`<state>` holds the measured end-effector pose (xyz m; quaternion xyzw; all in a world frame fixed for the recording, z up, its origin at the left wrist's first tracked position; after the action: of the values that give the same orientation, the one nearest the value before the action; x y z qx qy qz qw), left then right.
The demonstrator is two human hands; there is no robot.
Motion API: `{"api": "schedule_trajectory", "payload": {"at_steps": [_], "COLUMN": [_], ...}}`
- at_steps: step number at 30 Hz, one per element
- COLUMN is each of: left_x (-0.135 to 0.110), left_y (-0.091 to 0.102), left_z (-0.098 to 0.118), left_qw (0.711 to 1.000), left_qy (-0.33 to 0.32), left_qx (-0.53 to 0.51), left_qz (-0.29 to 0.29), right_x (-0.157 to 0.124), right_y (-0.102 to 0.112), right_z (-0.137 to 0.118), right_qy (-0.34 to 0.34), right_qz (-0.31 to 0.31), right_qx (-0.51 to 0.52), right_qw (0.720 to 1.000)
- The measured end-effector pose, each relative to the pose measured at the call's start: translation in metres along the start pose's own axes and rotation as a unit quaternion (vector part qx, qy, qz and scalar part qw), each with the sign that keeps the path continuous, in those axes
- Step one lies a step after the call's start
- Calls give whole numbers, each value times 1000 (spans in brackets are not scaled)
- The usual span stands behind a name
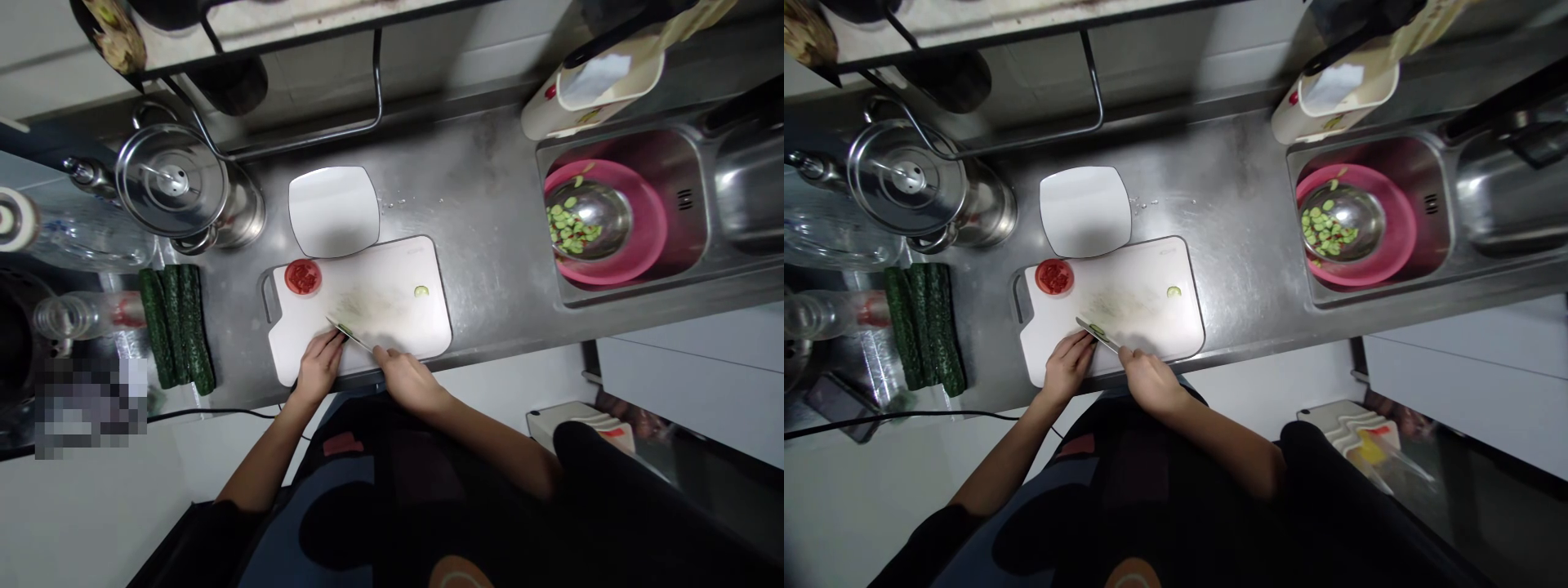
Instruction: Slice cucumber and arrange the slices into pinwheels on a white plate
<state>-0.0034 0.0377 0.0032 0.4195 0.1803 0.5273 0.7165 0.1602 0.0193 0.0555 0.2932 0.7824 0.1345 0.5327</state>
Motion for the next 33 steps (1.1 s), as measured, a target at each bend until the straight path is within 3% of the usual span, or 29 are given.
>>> {"api": "schedule_trajectory", "payload": {"at_steps": [17,24,33], "left_x": [1,0,-2], "left_y": [2,2,0], "left_z": [2,3,0], "left_qw": [1000,1000,1000], "left_qy": [-5,6,21], "left_qx": [7,13,5], "left_qz": [10,16,0], "right_x": [24,5,-17], "right_y": [-13,-4,-5], "right_z": [-2,3,-1], "right_qy": [-6,-9,-28], "right_qz": [11,44,12], "right_qx": [10,3,-11], "right_qw": [1000,999,999]}}
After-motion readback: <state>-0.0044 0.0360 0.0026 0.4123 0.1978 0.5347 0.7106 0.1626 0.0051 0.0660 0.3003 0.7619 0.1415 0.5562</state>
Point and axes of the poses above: each hand's wrist, its own x-axis towards the middle knuckle, its own y-axis out of the back of the hand, z = x × y, the point moved 5 cm from there along x, towards the middle knuckle, and after that the axes turned 3 degrees about z, right-handed, at the moved point
